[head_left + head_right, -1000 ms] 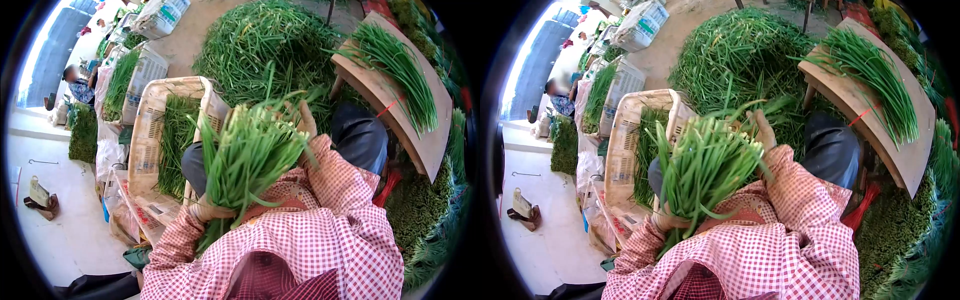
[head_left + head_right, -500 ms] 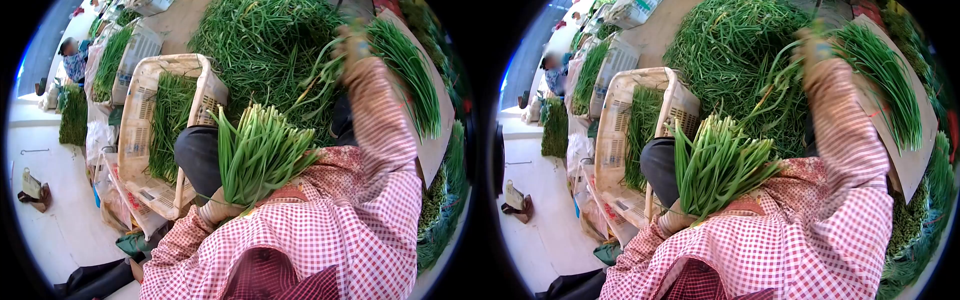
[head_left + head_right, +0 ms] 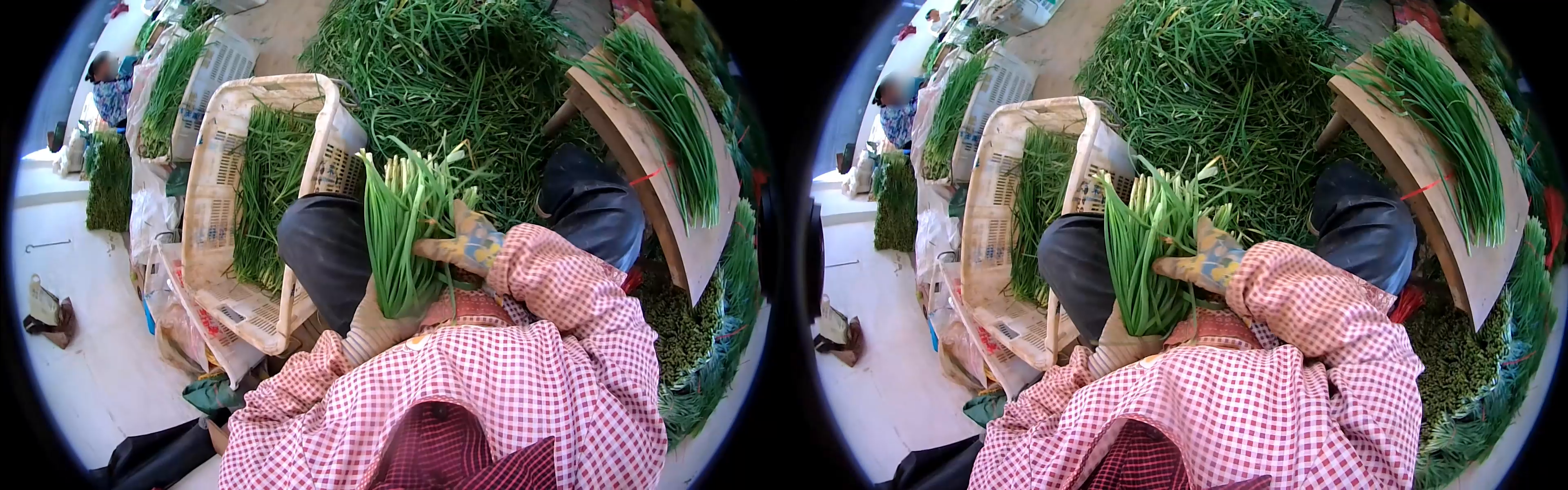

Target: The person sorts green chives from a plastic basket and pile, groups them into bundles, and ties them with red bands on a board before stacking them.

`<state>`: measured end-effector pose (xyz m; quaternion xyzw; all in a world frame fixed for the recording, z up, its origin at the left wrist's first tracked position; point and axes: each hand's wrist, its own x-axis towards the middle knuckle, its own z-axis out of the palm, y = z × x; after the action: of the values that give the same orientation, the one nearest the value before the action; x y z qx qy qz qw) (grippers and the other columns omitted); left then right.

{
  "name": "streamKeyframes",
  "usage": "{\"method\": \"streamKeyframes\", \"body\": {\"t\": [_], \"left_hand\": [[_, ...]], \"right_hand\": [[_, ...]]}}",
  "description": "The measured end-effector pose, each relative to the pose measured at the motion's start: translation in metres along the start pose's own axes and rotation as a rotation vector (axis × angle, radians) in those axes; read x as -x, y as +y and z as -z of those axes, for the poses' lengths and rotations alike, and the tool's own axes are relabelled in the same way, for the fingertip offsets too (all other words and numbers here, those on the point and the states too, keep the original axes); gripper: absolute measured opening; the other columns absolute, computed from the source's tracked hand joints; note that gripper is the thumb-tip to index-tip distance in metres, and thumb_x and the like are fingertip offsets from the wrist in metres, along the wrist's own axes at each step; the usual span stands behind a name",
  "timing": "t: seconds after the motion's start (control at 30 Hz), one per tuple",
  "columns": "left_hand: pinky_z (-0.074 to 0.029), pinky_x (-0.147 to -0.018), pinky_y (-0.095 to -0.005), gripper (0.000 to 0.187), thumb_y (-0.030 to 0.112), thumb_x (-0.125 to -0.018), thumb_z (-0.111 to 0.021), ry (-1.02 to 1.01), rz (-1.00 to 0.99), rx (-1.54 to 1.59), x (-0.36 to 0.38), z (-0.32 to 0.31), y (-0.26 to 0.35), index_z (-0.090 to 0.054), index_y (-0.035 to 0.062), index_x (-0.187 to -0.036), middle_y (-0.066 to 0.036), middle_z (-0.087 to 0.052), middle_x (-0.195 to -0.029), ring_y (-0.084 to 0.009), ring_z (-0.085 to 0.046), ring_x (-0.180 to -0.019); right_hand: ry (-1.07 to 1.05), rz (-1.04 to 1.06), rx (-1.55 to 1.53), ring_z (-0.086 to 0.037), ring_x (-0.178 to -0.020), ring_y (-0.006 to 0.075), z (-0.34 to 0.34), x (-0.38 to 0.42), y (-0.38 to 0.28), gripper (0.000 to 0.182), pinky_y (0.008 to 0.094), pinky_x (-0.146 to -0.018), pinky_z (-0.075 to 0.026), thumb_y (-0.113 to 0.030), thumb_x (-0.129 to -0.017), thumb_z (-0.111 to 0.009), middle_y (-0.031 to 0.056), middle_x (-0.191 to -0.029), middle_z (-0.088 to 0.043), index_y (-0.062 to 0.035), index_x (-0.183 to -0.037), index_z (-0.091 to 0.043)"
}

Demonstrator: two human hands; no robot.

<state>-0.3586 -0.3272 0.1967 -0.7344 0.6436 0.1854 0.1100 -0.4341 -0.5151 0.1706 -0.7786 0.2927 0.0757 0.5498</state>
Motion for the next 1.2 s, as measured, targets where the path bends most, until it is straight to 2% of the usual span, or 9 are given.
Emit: {"method": "streamKeyframes", "body": {"t": [0.17, 0.27, 0.53, 0.63, 0.73, 0.8, 0.97, 1.03, 1.2], "left_hand": [[-0.037, -0.107, -0.0444, 0.041, 0.028, -0.096, -0.043, 0.080, -0.005, -0.026, 0.002, -0.025, -0.009, -0.046, 0.0164, -0.135, -0.006, -0.049, -0.138, -0.0251, -0.045, -0.127], [-0.038, -0.105, -0.0440, 0.042, 0.024, -0.092, -0.049, 0.081, -0.054, 0.091, 0.001, 0.004, -0.005, -0.049, 0.0154, -0.133, -0.008, -0.051, -0.135, -0.0255, -0.046, -0.126], [-0.044, -0.098, -0.0391, 0.045, 0.012, -0.083, -0.063, 0.454, -0.242, 0.182, 0.015, -0.007, -0.022, -0.055, 0.0064, -0.127, -0.009, -0.060, -0.123, -0.0271, -0.055, -0.113], [-0.044, -0.098, -0.0390, 0.045, 0.012, -0.083, -0.064, 0.408, -0.226, 0.342, 0.021, -0.008, -0.026, -0.055, 0.0063, -0.127, -0.009, -0.060, -0.123, -0.0269, -0.055, -0.113], [-0.044, -0.098, -0.0389, 0.045, 0.012, -0.083, -0.064, 0.330, -0.193, 0.559, 0.018, -0.013, -0.028, -0.055, 0.0062, -0.127, -0.009, -0.060, -0.122, -0.0268, -0.055, -0.113], [-0.044, -0.098, -0.0388, 0.046, 0.012, -0.083, -0.064, 0.312, -0.185, 0.634, 0.019, -0.012, -0.030, -0.055, 0.0062, -0.127, -0.009, -0.060, -0.122, -0.0267, -0.055, -0.113], [-0.044, -0.098, -0.0387, 0.046, 0.011, -0.082, -0.065, 0.261, -0.135, 0.756, 0.021, -0.010, -0.033, -0.055, 0.0060, -0.127, -0.009, -0.060, -0.122, -0.0265, -0.056, -0.112], [-0.044, -0.098, -0.0386, 0.046, 0.011, -0.082, -0.065, 0.247, -0.126, 0.794, 0.020, -0.010, -0.033, -0.055, 0.0060, -0.127, -0.009, -0.060, -0.122, -0.0264, -0.056, -0.112], [-0.044, -0.097, -0.0385, 0.047, 0.010, -0.081, -0.065, 0.227, -0.116, 0.872, 0.011, -0.009, -0.034, -0.055, 0.0059, -0.127, -0.009, -0.060, -0.122, -0.0262, -0.056, -0.112]], "right_hand": [[-0.229, -0.272, -0.456, -0.060, -0.075, 0.0186, 0.013, -0.014, -0.003, 0.041, 0.0333, -0.072, -0.050, -0.018, -0.088, -0.061, 0.0092, -0.092, -0.063, -0.0025, -0.125, -0.054], [-0.190, -0.189, -0.049, -0.059, -0.075, 0.0165, 0.019, -0.031, 0.008, 0.038, 0.0315, -0.065, -0.050, -0.015, -0.089, -0.057, 0.0085, -0.090, -0.064, -0.0050, -0.125, -0.055], [0.460, -0.067, 0.115, -0.051, -0.063, 0.0098, 0.126, -0.127, 0.049, 0.046, 0.0237, -0.055, -0.045, -0.010, -0.088, -0.056, -0.0016, -0.080, -0.057, -0.0145, -0.133, -0.054], [0.543, -0.040, -0.442, -0.053, -0.065, 0.0124, 0.158, -0.147, 0.077, 0.041, 0.0262, -0.058, -0.048, -0.013, -0.087, -0.060, 0.0032, -0.089, -0.061, -0.0082, -0.128, -0.056], [0.036, 0.072, -0.321, -0.059, -0.096, 0.0244, 0.133, -0.110, 0.038, 0.048, 0.0375, -0.087, -0.052, -0.024, -0.084, -0.065, 0.0144, -0.115, -0.061, -0.0005, -0.125, -0.054], [-0.338, -0.037, -0.036, -0.040, -0.131, 0.0369, 0.112, -0.080, -0.007, 0.082, 0.0484, -0.112, -0.029, -0.045, -0.077, -0.070, 0.0230, -0.146, -0.036, -0.0053, -0.141, -0.037], [-0.580, 0.174, -0.265, -0.057, -0.108, 0.0289, 0.050, -0.103, 0.039, 0.051, 0.0409, -0.089, -0.049, -0.030, -0.092, -0.059, 0.0171, -0.127, -0.054, -0.0075, -0.135, -0.045], [-0.345, 0.263, 0.348, -0.058, -0.081, 0.0143, 0.038, -0.109, 0.053, 0.026, 0.0275, -0.066, -0.049, -0.012, -0.098, -0.045, 0.0094, -0.098, -0.061, -0.0049, -0.121, -0.054], [0.230, -0.332, -0.352, -0.057, -0.085, 0.0171, 0.095, -0.142, 0.054, 0.020, 0.0328, -0.071, -0.050, -0.020, -0.096, -0.054, 0.0086, -0.092, -0.061, -0.0054, -0.109, -0.059]]}}
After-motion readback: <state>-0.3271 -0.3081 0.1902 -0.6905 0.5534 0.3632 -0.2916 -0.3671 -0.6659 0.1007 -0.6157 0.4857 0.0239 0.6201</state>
